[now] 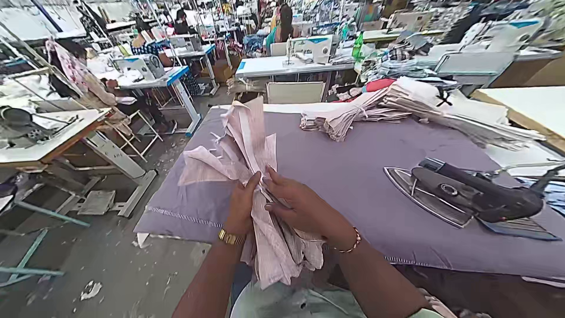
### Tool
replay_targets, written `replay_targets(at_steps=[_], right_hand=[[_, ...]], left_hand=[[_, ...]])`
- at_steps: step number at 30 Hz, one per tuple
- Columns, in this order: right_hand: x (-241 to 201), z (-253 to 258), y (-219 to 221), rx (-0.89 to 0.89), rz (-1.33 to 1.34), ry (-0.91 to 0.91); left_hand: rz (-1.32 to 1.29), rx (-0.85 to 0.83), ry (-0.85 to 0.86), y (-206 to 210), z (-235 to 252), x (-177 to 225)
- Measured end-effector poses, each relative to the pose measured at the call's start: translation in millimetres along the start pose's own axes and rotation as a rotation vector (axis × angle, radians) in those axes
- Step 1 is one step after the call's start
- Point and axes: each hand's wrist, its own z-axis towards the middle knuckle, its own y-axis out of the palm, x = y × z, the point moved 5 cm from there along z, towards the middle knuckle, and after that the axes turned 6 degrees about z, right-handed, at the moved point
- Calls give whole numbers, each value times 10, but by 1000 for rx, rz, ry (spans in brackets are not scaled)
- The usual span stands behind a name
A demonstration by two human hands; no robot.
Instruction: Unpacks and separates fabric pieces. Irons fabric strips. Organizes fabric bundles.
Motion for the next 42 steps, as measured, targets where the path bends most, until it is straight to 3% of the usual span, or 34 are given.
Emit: replay_targets(at_steps=[6, 10, 14, 20, 26, 42], right_hand=[[84, -432, 423, 73, -25, 33], [146, -555, 602, 91, -81, 48], [221, -509, 398, 138, 65, 84], [340, -188, 35, 307, 85, -19], [449, 77, 104, 413, -70, -59], [485, 358, 231, 313, -396, -64]], left_hand=[[48, 66, 2, -207, 248, -72], [90, -10, 55, -230, 345, -229], [9, -161, 131, -192, 279, -273], [-18, -338, 166, -95, 177, -251], [15, -319, 228, -76, 202, -291], [157, -233, 341, -75, 195, -334]])
